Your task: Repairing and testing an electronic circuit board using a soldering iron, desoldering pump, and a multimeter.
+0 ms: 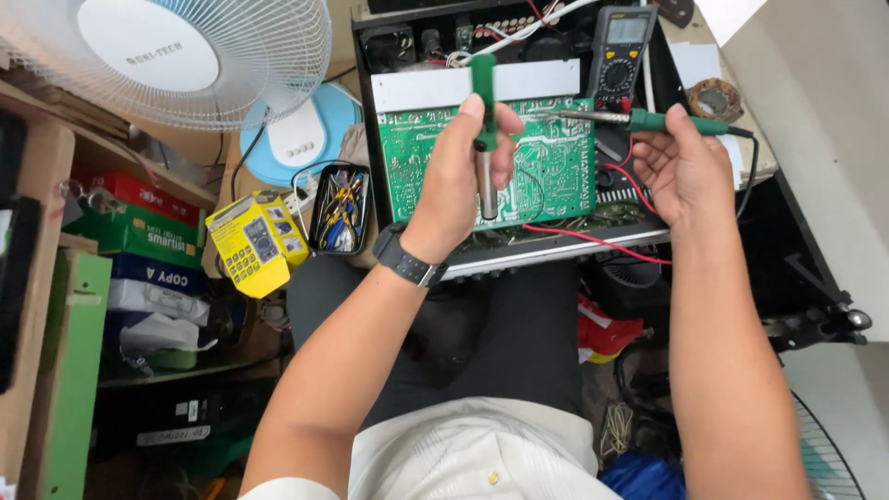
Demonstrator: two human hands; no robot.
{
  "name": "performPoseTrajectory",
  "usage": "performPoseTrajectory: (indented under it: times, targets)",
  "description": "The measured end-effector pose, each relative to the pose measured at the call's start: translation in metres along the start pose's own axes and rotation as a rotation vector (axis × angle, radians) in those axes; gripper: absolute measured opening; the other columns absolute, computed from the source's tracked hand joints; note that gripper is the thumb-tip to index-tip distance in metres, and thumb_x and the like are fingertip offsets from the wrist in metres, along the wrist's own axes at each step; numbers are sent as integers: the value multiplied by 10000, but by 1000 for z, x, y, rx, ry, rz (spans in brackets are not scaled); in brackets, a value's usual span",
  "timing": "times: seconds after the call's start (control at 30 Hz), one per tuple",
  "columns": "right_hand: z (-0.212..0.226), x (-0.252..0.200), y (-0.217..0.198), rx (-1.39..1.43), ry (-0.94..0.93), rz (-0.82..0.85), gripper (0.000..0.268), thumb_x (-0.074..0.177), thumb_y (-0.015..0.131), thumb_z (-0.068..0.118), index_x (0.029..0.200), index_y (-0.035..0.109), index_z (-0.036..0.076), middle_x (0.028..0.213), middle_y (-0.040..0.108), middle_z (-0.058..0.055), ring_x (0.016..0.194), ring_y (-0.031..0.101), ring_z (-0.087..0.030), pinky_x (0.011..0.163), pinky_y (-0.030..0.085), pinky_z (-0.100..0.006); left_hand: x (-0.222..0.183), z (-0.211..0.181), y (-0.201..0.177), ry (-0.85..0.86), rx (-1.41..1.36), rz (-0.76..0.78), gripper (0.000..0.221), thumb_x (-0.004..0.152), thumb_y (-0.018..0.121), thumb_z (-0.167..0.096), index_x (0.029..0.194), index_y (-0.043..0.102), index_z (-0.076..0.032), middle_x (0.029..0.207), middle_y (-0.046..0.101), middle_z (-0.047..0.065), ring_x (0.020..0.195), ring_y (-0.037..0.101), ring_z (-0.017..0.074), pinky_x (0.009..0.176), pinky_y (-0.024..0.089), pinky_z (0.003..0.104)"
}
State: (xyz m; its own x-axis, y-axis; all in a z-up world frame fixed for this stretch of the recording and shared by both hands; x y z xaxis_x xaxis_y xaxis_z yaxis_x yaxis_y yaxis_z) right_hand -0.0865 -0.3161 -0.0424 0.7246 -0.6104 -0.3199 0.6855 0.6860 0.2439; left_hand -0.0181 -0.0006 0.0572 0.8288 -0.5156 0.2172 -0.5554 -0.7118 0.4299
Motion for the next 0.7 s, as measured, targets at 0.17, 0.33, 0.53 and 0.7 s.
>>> performPoseTrajectory:
  times: [0.17, 0.33, 0.53, 0.7]
  targets:
    - [0, 0, -2, 13, -29, -5, 329, 1085, 820, 431, 1084, 802, 103, 954, 879, -71, 773, 823, -132, 720, 680, -261, 13, -6, -19, 27, 230, -114, 101, 1093, 652, -252, 1079, 649, -152, 787, 538, -39, 662, 549, 107, 657, 481, 288]
    - [-13, 22, -15, 49, -50, -18, 312, 1072, 834, 422, 1083, 791, 113, 954, 877, -93, 768, 827, -149, 701, 683, -271, 20, 1, -37, -8, 209, -163, 29, 1097, 688, -173, 1079, 674, -155, 773, 541, -36, 634, 538, 114, 627, 487, 291]
    - [-2, 28, -38, 283, -180, -13, 286, 1110, 805, 373, 963, 776, 129, 978, 900, -122, 814, 900, -218, 776, 790, -390, 17, 13, -47, 103, 125, -218, 238, 1056, 771, -112, 1250, 705, 9, 760, 583, 21, 659, 652, 138, 666, 535, 291]
    - [85, -34, -73, 65, -746, -273, 129, 1204, 708, 266, 1246, 655, 155, 1034, 849, -165, 863, 892, -246, 771, 802, -345, 14, 11, -36, 126, 218, -226, 204, 1078, 771, -128, 1224, 713, 1, 701, 592, 71, 648, 633, 178, 662, 511, 316]
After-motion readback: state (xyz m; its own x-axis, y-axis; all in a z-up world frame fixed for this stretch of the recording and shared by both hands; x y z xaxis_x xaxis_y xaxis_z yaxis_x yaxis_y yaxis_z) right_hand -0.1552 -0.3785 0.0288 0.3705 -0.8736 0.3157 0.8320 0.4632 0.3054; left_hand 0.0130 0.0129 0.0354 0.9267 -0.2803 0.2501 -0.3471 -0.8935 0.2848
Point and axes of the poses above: each hand's wrist, its own x-axis towards the middle knuckle, its own y-axis out of the palm, z = x × y, the point moved 7 cm from there along x, towards the middle knuckle
